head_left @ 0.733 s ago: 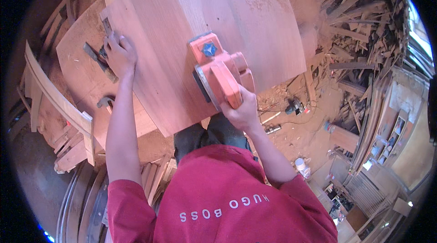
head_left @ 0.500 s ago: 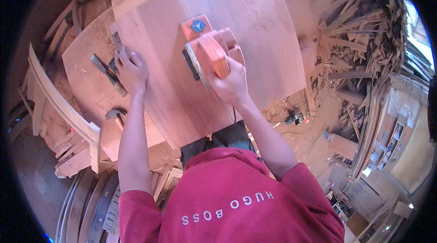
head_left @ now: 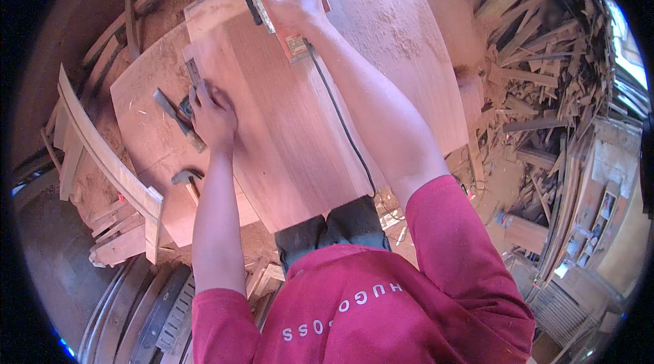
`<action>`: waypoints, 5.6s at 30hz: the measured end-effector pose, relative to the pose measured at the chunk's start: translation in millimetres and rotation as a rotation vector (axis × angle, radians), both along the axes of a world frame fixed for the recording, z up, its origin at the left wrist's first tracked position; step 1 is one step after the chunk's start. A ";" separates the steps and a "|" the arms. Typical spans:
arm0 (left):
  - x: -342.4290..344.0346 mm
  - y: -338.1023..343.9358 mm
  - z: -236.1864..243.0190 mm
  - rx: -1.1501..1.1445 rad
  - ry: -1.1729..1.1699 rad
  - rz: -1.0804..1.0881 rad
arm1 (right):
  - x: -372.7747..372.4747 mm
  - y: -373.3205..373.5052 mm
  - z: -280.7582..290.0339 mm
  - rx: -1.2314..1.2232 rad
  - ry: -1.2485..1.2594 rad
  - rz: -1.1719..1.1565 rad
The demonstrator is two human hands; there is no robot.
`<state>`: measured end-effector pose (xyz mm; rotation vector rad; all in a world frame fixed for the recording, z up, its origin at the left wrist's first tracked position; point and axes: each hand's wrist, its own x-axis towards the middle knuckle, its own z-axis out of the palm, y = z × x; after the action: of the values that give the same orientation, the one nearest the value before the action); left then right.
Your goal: The person uses an electric hand planer to smooth the surface of a wooden board, clears the resulting sawdust, and then uses a hammer and chisel to carve along a marked line on the wood.
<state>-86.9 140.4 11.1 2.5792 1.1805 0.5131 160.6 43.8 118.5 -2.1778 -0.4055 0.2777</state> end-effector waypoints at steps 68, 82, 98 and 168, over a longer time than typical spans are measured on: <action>-0.7 5.8 -14.3 0.059 0.013 0.002 | -253.7 -336.7 27.3 -0.032 0.333 -0.104; 1.5 4.6 -10.3 -0.020 0.059 0.001 | -205.2 -286.2 17.8 0.033 0.307 -0.085; 2.7 4.2 -6.7 -0.009 0.047 0.013 | -20.7 -98.5 0.6 0.078 0.089 -0.048; -23.8 -116.6 -37.1 -0.087 -0.073 0.152 | -134.4 -237.5 13.7 0.122 0.160 -0.043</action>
<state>-110.6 23.9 -25.9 2.3897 1.3495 0.5697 26.2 -193.8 132.2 -2.0255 -0.2786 0.3904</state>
